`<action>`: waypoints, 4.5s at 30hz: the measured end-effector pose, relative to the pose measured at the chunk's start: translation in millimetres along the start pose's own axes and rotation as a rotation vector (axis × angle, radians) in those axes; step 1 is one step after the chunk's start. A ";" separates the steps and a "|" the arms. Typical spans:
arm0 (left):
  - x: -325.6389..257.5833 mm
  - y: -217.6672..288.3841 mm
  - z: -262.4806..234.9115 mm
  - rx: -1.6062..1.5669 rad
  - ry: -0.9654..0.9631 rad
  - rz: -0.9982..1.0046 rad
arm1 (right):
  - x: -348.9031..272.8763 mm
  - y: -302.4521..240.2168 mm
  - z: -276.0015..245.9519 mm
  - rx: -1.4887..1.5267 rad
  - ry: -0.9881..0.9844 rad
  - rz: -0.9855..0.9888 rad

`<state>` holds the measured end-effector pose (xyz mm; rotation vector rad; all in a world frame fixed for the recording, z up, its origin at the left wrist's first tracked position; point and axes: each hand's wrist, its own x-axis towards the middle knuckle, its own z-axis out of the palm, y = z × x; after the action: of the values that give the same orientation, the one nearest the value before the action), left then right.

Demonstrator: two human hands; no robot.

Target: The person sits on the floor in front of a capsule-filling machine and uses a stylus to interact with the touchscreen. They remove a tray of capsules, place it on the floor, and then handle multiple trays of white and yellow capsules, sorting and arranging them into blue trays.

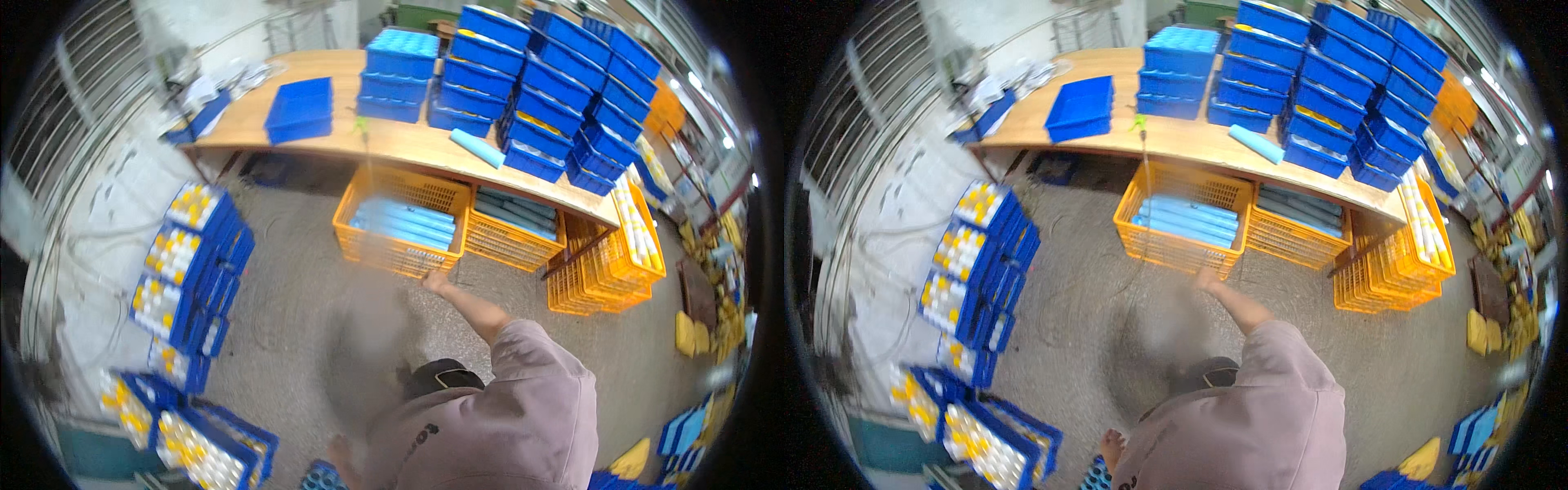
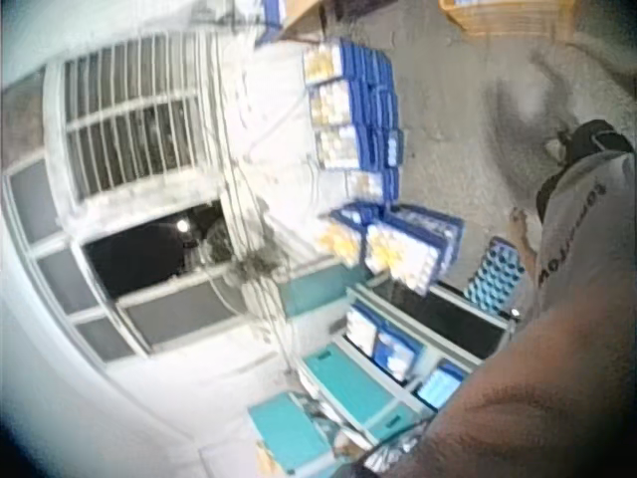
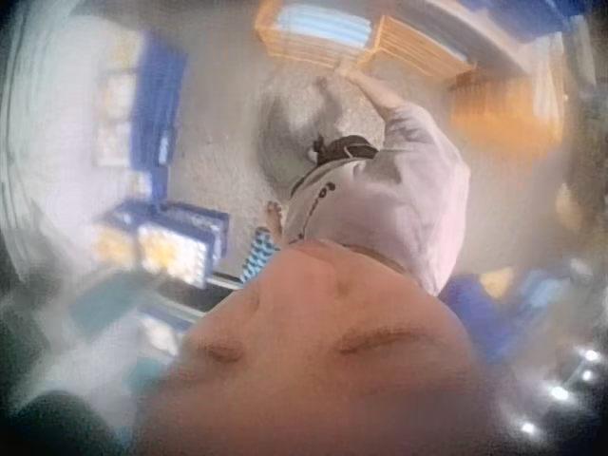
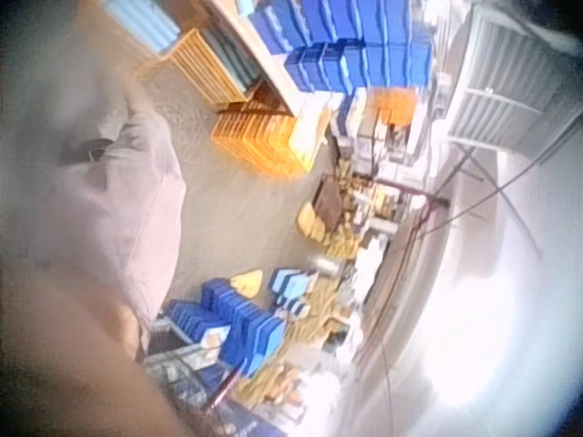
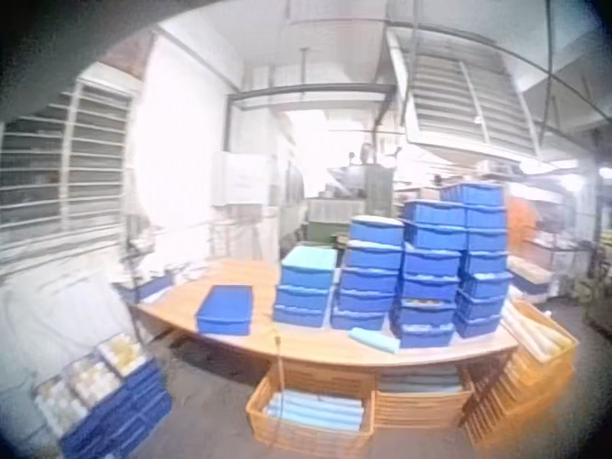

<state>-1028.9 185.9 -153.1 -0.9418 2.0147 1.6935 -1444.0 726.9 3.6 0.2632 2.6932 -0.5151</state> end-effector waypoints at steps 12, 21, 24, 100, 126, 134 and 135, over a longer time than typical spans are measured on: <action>308.9 267.3 30.6 0.623 -0.173 -0.217 | 436.3 -137.3 -215.6 0.188 0.570 -0.084; 453.9 832.1 218.7 0.460 -0.197 0.793 | 558.6 -165.8 -266.9 -0.104 0.449 0.123; 394.7 1000.5 363.2 0.186 -0.336 0.980 | 508.7 -110.4 -264.8 0.531 0.373 -0.074; -74.1 373.9 184.6 0.063 1.234 -0.498 | -60.4 -235.3 -120.3 -0.339 -0.477 -1.466; -112.5 368.0 437.4 -0.517 1.683 -0.809 | 5.5 -278.5 -156.4 -0.799 -0.633 -1.956; -123.4 353.7 425.2 -0.557 1.715 -0.652 | 18.2 -313.1 -146.5 -0.892 -0.327 -1.807; -125.3 351.7 423.0 -0.579 1.702 -0.655 | 19.0 -320.2 -146.2 -0.862 -0.344 -1.796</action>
<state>-1240.8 649.7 88.3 -3.5074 1.1892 0.9309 -1590.4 492.7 222.7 -2.2245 1.7916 0.2636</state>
